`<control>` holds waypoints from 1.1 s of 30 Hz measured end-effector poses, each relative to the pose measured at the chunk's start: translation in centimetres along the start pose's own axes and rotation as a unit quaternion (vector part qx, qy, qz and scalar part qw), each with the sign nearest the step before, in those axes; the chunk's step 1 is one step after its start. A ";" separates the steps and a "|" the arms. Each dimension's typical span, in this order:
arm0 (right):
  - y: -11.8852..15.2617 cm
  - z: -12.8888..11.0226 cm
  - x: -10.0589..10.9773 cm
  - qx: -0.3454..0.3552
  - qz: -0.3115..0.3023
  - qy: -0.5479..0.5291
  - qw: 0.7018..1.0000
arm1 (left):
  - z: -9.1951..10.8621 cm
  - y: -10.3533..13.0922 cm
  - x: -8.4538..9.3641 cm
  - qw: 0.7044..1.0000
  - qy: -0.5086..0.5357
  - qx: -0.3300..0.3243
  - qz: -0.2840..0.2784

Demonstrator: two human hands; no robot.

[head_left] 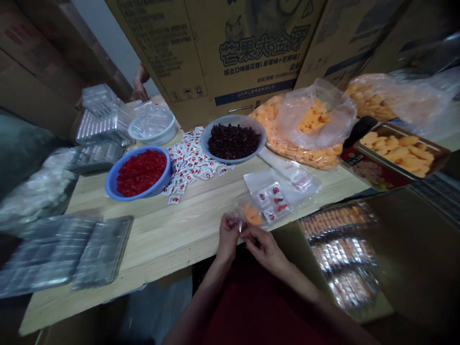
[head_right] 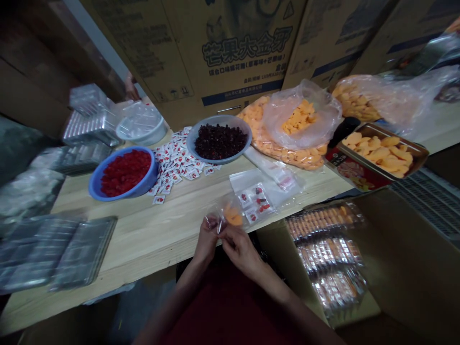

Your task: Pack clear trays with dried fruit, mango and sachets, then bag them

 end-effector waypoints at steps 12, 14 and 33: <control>1.2 1.3 -1.7 0.043 -0.006 0.319 0.947 | 3.8 2.3 0.0 0.980 -0.152 -0.118 -0.042; 1.4 1.8 -2.1 0.053 -0.003 0.328 0.943 | 3.8 2.5 0.0 0.980 -0.145 -0.126 -0.050; 1.4 -9.1 14.0 0.015 0.185 0.092 0.978 | 12.5 1.4 -3.2 0.898 -0.273 -0.311 -0.150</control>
Point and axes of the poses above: each hand's wrist, its own y-axis away from the middle knuckle, its own x-axis out of the back of the hand, z = x × y, the point moved 5 cm from there along -y, towards the middle knuckle, and after that the axes turned 8 degrees about -y, right-handed, at the moved point
